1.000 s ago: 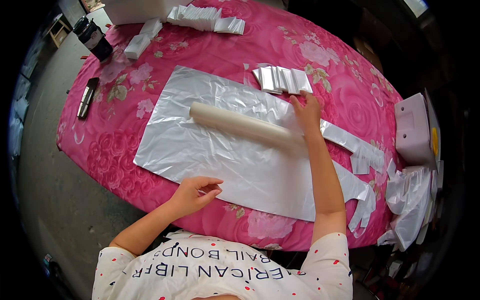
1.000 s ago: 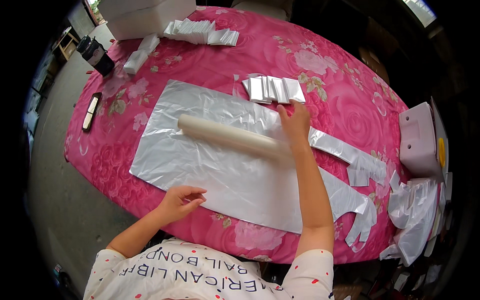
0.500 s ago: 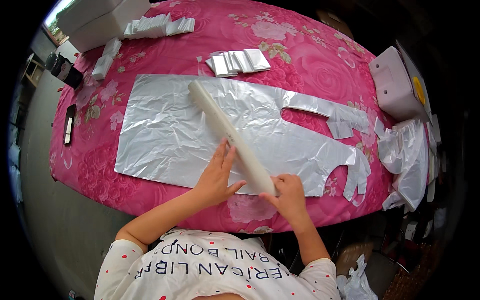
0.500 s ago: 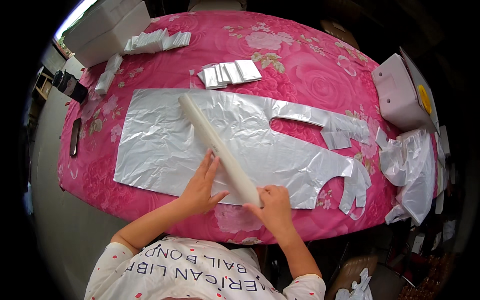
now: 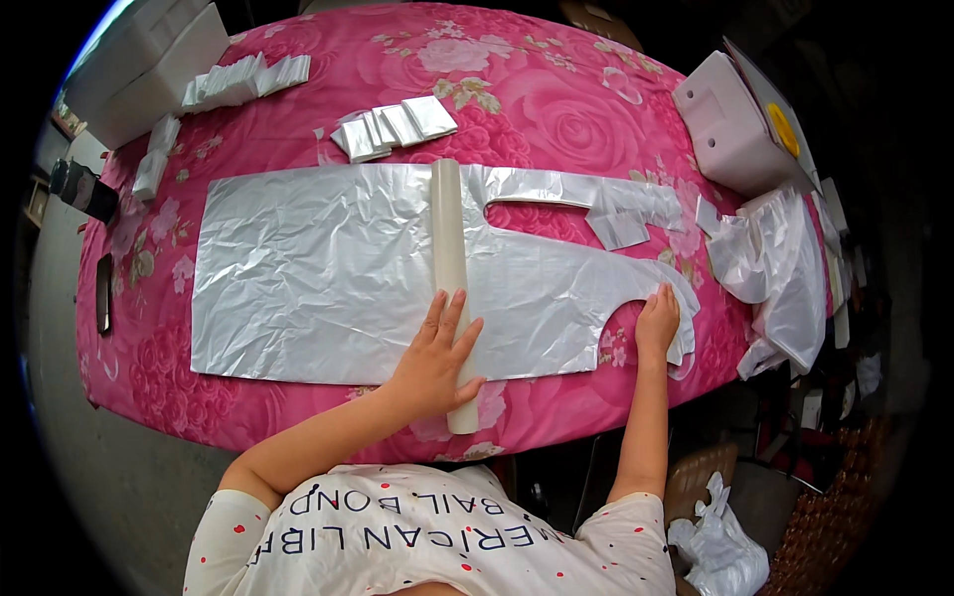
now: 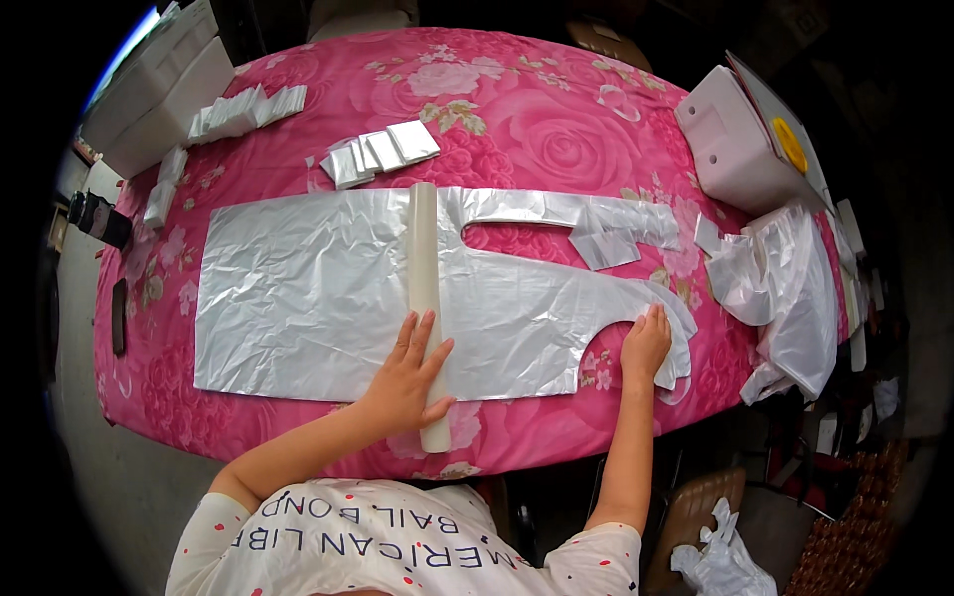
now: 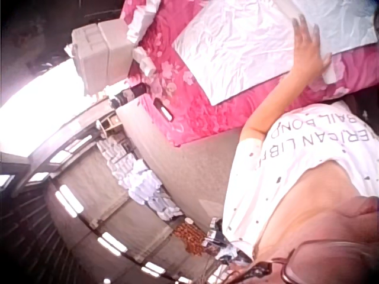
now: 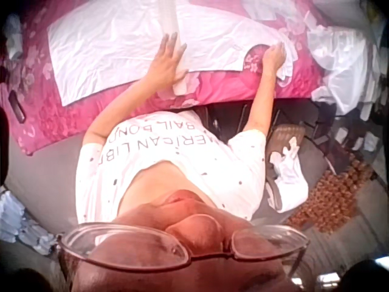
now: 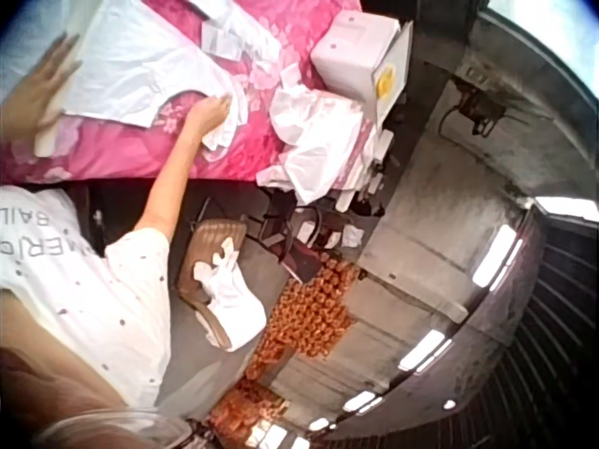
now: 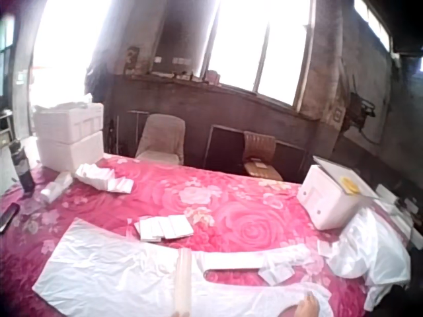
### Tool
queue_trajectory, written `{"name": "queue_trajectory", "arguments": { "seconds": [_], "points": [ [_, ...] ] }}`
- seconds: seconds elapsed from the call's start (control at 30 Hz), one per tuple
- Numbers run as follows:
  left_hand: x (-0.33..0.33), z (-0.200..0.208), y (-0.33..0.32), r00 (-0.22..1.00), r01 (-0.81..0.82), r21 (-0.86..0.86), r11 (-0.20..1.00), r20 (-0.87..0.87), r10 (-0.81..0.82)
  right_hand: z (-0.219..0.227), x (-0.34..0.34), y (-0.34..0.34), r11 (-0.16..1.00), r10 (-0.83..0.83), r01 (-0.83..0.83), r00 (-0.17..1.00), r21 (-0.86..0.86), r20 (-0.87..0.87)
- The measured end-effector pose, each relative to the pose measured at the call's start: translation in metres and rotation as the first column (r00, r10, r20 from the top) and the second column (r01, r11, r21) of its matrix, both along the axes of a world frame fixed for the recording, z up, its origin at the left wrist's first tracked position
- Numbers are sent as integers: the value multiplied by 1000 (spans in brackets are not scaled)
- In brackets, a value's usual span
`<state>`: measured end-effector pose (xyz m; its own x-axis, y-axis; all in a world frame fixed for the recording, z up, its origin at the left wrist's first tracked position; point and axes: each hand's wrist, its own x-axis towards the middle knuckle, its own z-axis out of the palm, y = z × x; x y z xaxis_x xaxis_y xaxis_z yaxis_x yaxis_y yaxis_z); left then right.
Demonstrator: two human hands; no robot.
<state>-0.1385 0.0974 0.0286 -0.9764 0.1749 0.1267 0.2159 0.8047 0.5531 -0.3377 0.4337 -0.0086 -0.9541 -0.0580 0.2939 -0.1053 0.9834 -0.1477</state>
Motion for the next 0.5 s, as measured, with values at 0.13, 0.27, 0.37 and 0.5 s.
{"name": "queue_trajectory", "arguments": {
  "seconds": [0.13,0.27,0.37,0.5],
  "points": [
    [2,0,-1,1000,-7,-11,1000,-9,7,14,-10,-6,979,-202,201,979,46,25],
    [2,-1,-3,1000,3,8,1000,-16,-3,-9,-22,33,998,-48,45,996,-38,-77],
    [2,-3,-2,1000,-8,15,1000,-17,8,-9,-9,28,1000,4,-1,977,13,-213],
    [4,-3,-3,999,-13,20,1000,-34,13,21,7,8,997,-4,-26,937,-79,-349]
  ]
}}
